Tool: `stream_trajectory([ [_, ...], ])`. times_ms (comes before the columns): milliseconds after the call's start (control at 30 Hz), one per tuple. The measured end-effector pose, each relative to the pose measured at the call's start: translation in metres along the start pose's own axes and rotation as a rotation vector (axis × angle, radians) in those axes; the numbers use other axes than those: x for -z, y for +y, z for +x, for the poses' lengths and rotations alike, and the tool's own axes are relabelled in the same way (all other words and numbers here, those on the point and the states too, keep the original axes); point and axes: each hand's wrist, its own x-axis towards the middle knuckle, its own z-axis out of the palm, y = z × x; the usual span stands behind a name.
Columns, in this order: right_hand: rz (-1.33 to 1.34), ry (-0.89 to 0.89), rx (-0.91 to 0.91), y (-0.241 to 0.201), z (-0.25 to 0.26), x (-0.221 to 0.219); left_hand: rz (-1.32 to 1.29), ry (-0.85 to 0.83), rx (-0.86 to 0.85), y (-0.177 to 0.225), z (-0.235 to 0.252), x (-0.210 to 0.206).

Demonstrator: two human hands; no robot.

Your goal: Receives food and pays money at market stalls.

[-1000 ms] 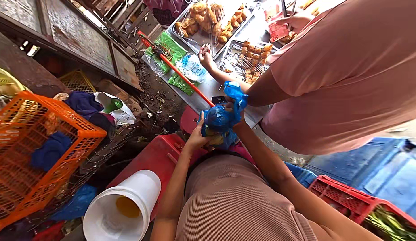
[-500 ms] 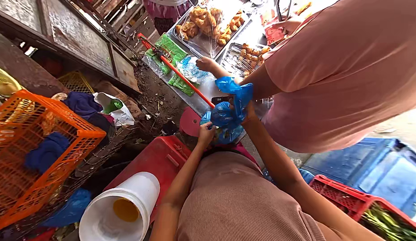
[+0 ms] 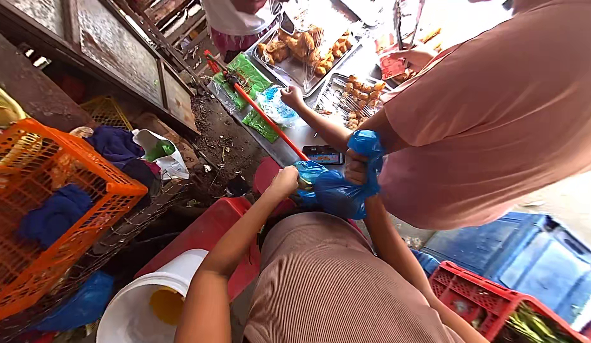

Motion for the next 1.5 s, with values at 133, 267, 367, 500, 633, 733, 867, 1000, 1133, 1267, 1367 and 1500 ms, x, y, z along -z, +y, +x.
stream_trajectory([
  [133,0.044,0.307,0.058,0.026,0.02,-0.052,-0.039,-0.171,-0.178,-0.002,0.021,0.023],
  [267,0.18,0.143,0.053,0.056,0.041,0.019,-0.182,-0.31,-0.261,-0.024,0.037,0.034],
  [367,-0.048,0.526,0.22,0.063,0.062,0.021,-0.287,-0.308,-0.246,-0.035,0.039,0.036],
  [500,-0.812,0.768,0.321,0.059,0.06,0.038,-0.436,-0.283,-0.265,-0.047,0.045,0.041],
  [633,-1.173,0.87,0.173,0.052,0.059,0.021,-0.291,-0.09,-0.148,-0.027,0.046,0.042],
  [733,-0.994,0.91,0.262,0.061,0.074,0.008,-0.068,0.162,0.05,-0.014,0.035,0.025],
  [867,-1.146,0.91,0.285,0.068,0.074,-0.014,-0.155,0.444,0.104,-0.012,0.009,-0.006],
  [1000,-1.251,0.652,0.153,0.079,0.066,-0.006,-0.789,0.455,0.159,-0.003,0.008,-0.022],
  [1133,-1.726,0.276,0.015,0.074,0.038,0.01,-1.125,0.508,0.149,-0.005,-0.001,-0.034],
  [1267,-1.992,0.092,-0.347,0.08,0.012,0.025,-0.991,0.541,0.092,0.016,-0.003,-0.037],
  [1367,-2.058,0.17,-0.438,0.081,0.028,0.02,-0.711,0.531,-0.032,0.027,-0.009,-0.04],
  [1500,-1.902,0.308,-0.701,0.064,0.07,0.035,-0.753,0.508,0.0,0.022,-0.023,-0.032],
])
